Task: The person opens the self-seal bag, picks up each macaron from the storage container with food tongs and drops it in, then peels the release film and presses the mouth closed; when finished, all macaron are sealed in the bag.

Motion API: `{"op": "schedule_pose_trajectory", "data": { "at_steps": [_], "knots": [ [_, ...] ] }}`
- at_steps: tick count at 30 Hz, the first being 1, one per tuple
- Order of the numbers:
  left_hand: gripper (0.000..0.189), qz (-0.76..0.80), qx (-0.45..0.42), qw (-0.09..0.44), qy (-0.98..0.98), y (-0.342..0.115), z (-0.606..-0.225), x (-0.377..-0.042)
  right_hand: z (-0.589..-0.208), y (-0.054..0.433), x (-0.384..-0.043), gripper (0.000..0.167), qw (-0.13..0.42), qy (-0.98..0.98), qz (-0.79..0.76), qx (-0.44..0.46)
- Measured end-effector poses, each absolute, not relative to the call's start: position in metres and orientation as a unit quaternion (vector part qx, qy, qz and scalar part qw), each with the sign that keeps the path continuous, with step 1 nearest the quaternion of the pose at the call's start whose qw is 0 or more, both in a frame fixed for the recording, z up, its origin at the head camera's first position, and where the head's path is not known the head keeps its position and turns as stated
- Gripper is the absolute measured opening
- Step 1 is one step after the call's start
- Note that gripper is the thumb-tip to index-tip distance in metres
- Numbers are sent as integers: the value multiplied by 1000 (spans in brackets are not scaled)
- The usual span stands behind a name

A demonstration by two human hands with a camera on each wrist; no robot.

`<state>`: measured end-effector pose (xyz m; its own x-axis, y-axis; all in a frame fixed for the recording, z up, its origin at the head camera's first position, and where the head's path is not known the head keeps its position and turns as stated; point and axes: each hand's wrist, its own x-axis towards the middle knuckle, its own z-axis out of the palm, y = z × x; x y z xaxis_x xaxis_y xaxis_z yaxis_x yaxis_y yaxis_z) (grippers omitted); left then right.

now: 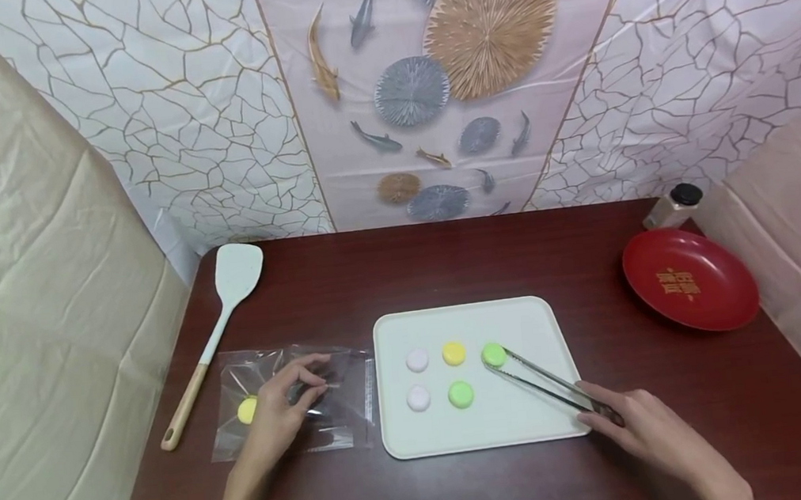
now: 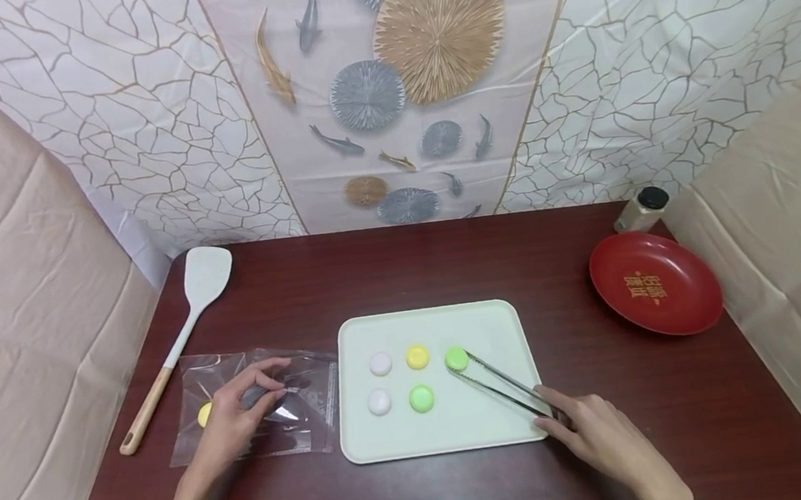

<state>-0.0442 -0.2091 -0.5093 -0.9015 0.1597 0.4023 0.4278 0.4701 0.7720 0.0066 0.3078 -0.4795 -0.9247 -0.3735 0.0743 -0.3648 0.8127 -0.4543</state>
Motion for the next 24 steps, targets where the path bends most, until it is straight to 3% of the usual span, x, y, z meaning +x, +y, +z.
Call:
{"op": "schedule_pose_trajectory", "data": {
  "at_steps": [7, 16, 21, 24],
  "knots": [
    [34, -485, -173, 132, -847, -211, -509, -44, -478, 308, 1, 46, -3, 944, -252, -214],
    [34, -484, -175, 132, -847, -212, -509, -45, -455, 288, -12, 45, 88, 938, -266, -205],
    [34, -483, -173, 130, -848, -212, -508, -44, -448, 269, -22, 42, 73, 925, -262, -264],
    [33, -483, -170, 127, -849, -212, -507, -44, -445, 255, -28, 42, 94, 916, -267, -284]
  ]
}}
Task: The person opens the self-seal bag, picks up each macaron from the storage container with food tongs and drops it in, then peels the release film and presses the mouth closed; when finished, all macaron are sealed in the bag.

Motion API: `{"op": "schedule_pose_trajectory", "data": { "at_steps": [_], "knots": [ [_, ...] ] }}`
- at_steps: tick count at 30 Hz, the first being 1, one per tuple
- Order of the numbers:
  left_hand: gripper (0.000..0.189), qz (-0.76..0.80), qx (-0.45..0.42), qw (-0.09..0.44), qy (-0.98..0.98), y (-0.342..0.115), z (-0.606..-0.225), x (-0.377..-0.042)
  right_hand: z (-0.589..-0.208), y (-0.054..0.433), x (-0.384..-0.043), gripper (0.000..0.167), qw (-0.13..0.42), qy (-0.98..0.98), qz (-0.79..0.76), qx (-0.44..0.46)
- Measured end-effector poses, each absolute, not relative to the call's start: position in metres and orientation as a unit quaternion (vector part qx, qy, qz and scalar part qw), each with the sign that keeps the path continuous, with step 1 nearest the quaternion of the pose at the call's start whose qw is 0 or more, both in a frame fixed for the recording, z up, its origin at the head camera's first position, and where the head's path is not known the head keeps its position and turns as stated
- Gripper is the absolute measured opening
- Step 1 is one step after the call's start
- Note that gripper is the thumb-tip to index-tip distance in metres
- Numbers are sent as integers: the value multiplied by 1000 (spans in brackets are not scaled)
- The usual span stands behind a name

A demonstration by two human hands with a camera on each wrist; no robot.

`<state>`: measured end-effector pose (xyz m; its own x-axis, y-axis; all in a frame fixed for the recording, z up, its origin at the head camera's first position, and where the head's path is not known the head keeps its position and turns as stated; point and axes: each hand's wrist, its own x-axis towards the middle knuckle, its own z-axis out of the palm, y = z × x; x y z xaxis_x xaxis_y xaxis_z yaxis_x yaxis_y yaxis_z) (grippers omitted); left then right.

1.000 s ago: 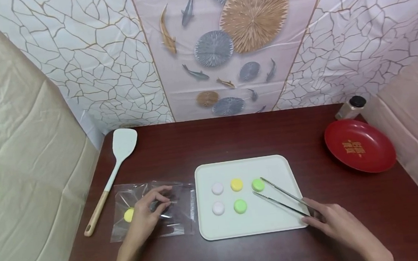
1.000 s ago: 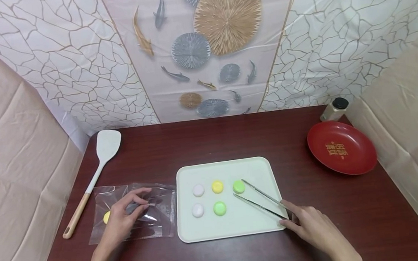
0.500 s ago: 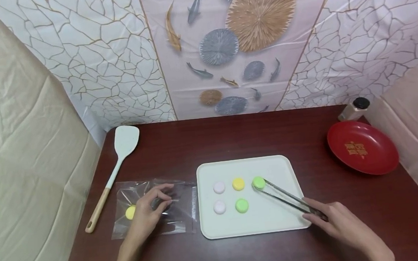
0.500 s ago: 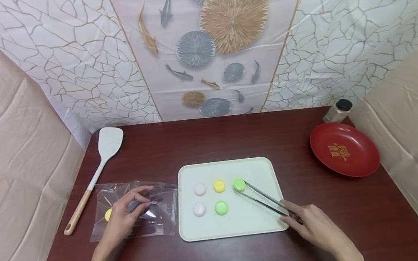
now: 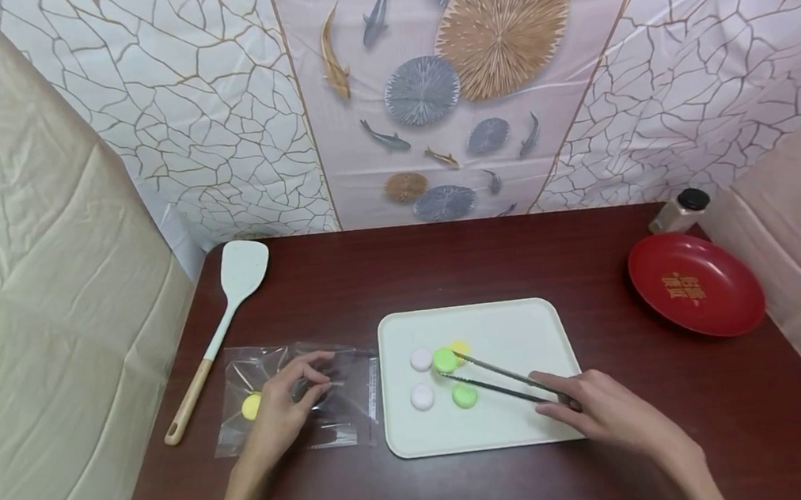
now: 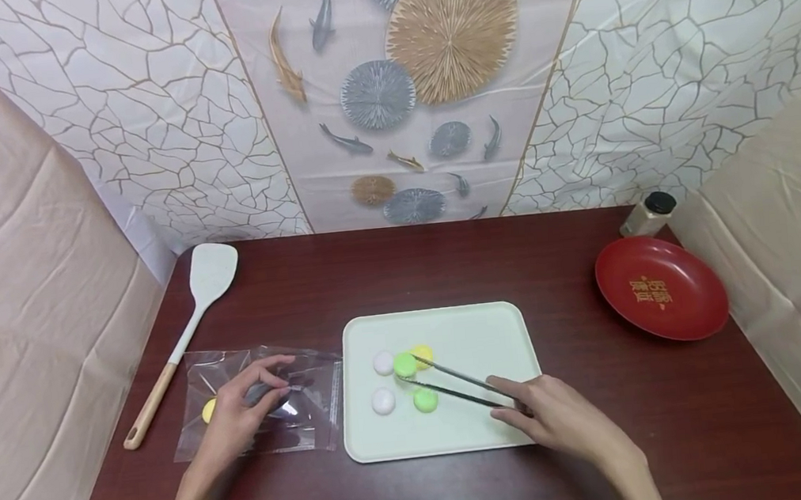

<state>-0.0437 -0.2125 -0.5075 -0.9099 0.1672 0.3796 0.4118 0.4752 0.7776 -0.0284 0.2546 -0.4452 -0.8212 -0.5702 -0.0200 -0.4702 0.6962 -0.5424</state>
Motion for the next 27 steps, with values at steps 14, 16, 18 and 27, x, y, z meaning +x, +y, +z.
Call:
{"op": "schedule_pose_trajectory", "data": {
  "at_steps": [14, 16, 18, 27],
  "knots": [
    [32, -483, -180, 127, -848, -214, -505, -43, -467, 182, -48, 38, 92, 885, -240, -389],
    [32, -483, -184, 130, -846, -214, -505, -43, -484, 178, -54, 42, 87, 879, -239, -404],
    [33, -483, -186, 131, -845, -214, -505, -42, -487, 171, -56, 42, 85, 873, -235, -419],
    [34, -487, -193, 131, -842, -215, -506, -40, -456, 127, -63, 32, 108, 865, -220, -439]
  ]
}}
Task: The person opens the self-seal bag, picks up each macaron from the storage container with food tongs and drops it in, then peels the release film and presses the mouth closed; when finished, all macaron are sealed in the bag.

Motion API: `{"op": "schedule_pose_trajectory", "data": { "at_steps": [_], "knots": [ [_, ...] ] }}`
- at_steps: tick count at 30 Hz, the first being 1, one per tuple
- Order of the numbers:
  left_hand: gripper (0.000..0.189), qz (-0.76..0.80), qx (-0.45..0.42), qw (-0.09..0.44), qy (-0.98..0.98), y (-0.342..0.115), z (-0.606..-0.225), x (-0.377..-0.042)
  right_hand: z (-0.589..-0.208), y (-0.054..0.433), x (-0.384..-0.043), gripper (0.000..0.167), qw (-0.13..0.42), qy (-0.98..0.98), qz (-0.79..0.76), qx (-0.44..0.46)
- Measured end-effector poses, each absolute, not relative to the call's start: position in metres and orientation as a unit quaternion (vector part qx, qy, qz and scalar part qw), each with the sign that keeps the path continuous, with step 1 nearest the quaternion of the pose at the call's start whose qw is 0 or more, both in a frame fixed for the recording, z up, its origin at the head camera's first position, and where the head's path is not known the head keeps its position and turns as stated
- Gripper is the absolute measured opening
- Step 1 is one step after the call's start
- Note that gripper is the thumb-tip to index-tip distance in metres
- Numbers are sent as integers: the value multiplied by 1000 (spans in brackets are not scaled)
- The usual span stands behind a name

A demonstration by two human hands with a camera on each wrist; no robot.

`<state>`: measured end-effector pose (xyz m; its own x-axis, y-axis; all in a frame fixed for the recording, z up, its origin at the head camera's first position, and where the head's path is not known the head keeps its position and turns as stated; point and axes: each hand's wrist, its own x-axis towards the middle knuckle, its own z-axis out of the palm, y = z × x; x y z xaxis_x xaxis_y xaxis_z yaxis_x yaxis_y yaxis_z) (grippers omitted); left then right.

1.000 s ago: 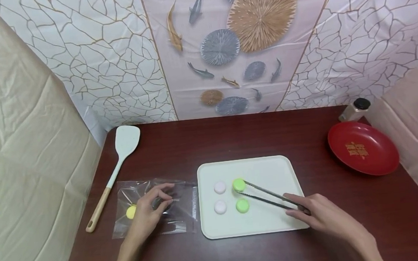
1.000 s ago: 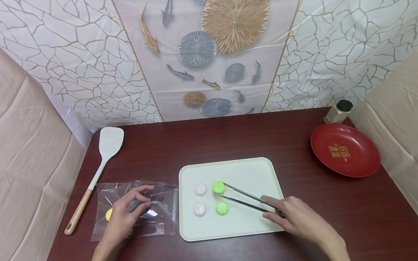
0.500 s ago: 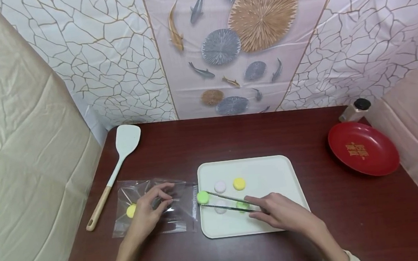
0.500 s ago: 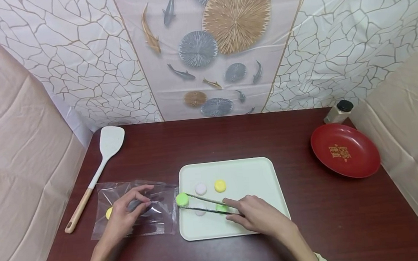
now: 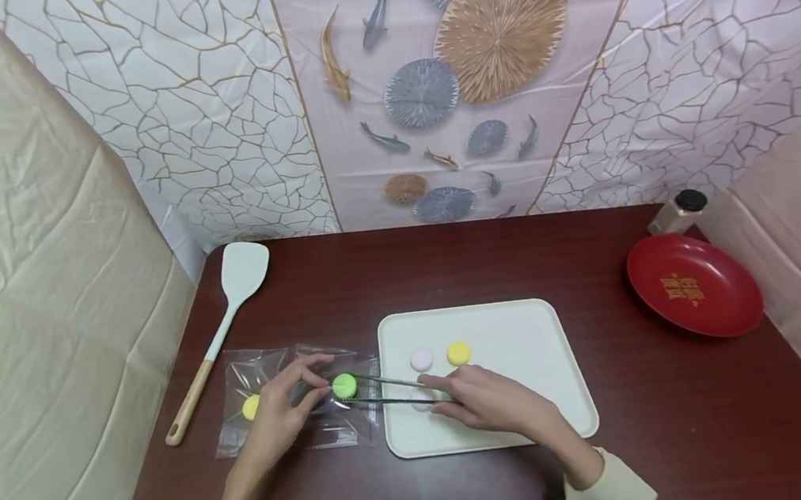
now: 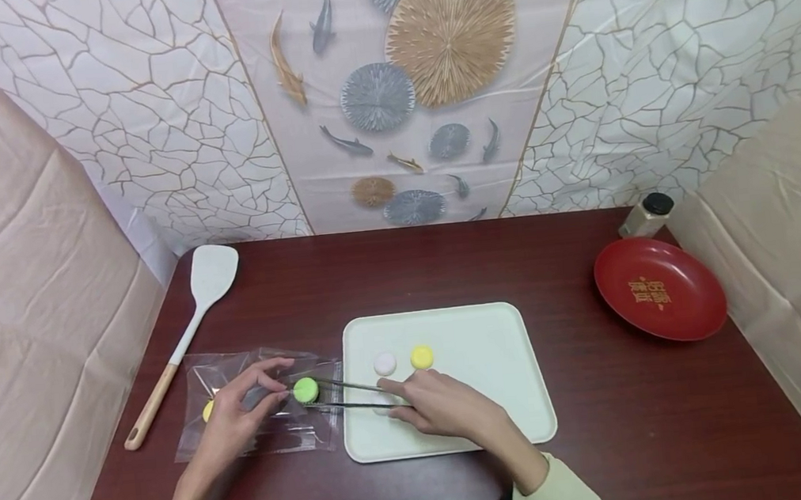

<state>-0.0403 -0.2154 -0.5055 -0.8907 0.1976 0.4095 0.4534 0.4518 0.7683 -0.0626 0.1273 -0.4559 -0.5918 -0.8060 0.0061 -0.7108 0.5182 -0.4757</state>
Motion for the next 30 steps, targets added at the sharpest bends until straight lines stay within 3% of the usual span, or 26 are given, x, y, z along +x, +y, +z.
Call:
{"op": "schedule_pose_trajectory", "data": {
  "at_steps": [16, 20, 25, 30],
  "knots": [
    [37, -497, -213, 138, -830, -216, -506, -39, -465, 75, -83, 30, 101, 830, -217, -504],
    [37, -500, -217, 138, -827, -217, -506, -38, -489, 64, -94, 31, 95, 817, -239, -516],
    [35, -505, -227, 135, -822, -217, -504, -39, -525, 47, -106, 18, 104, 811, -268, -510],
    [33, -510, -234, 132, -817, -217, -502, -40, -525, 33, -109, 18, 110, 816, -267, -500]
  ]
}}
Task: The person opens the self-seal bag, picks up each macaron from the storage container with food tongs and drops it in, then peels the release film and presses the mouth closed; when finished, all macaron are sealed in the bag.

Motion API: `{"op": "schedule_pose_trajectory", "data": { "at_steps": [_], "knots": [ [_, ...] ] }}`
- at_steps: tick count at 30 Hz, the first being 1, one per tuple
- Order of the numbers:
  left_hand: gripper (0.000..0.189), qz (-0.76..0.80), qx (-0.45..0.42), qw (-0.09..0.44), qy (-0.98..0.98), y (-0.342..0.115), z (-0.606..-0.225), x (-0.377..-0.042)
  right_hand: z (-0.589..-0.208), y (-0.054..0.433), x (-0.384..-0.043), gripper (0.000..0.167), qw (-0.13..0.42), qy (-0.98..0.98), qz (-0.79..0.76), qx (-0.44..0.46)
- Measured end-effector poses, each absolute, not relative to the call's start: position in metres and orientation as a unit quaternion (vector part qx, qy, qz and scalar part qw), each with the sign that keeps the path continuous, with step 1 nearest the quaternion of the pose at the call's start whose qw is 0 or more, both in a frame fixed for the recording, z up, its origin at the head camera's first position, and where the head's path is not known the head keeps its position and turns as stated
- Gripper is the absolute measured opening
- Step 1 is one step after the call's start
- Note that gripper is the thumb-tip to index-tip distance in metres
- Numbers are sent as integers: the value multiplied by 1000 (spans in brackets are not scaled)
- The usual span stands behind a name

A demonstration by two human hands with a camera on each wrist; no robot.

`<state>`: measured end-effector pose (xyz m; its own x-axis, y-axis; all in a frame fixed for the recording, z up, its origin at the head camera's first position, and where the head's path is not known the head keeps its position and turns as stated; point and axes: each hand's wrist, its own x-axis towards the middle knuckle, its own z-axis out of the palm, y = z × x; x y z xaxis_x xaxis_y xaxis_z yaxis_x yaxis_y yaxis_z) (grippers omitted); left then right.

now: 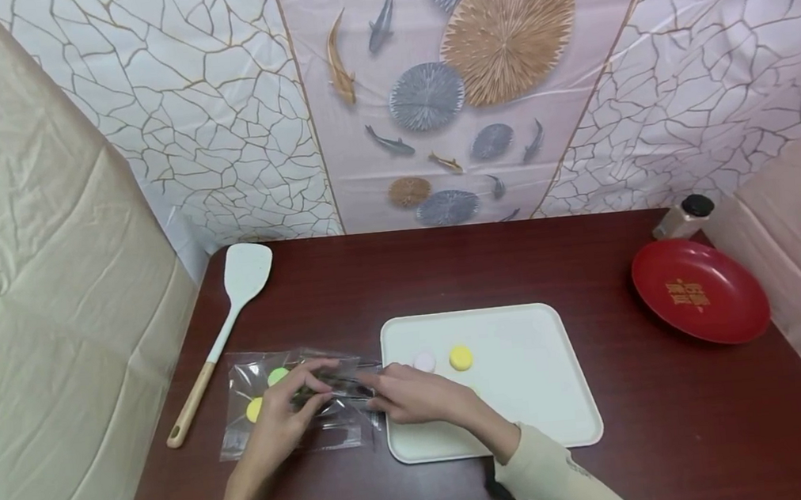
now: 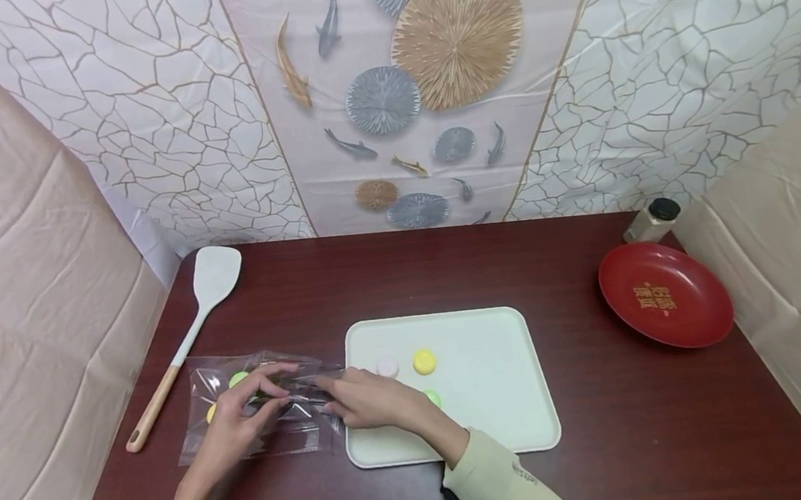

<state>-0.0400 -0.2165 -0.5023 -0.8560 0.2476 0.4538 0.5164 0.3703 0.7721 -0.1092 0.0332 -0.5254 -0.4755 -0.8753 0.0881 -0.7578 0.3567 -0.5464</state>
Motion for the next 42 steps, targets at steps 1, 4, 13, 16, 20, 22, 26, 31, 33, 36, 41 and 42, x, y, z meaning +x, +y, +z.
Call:
{"op": "schedule_pose_trajectory", "data": {
  "at_steps": [1, 4, 13, 16, 20, 22, 26, 31, 33, 36, 41, 42],
  "knots": [
    [32, -511, -235, 131, -816, -217, -502, -40, -526, 31, -109, 23, 112, 818, -266, -498],
    [32, -515, -237, 127, -814, -217, -502, -40, -533, 23, -112, 35, 110, 822, -260, -495],
    [31, -513, -233, 117, -818, -219, -504, -41, -561, 5, -121, 28, 90, 828, -250, -494],
    [29, -510, -230, 111, -821, -219, -504, -41, -561, 1, -121, 21, 102, 833, -243, -486],
    [30, -507, -225, 108, -825, -219, -504, -42, -557, 0, -120, 26, 125, 842, -238, -468],
    [31, -504, -222, 111, -827, -219, -505, -42, -556, 1, -120, 36, 135, 844, -241, -460],
    [32, -494, -212, 123, -835, -220, -505, -43, -557, 7, -120, 55, 152, 843, -252, -450],
    [31, -483, -193, 126, -845, -219, -503, -42, -542, 25, -111, 57, 159, 850, -258, -431],
    [30, -480, -186, 126, -848, -219, -503, -42, -524, 36, -104, 55, 162, 853, -265, -419],
    [31, -479, -180, 127, -850, -218, -503, -42, -487, 53, -90, 52, 169, 861, -274, -394],
    [32, -472, -177, 131, -854, -216, -502, -43, -457, 91, -74, 45, 156, 878, -267, -366],
    [32, -472, -176, 130, -854, -216, -502, -43, -456, 100, -72, 46, 154, 881, -265, -361]
  ]
}}
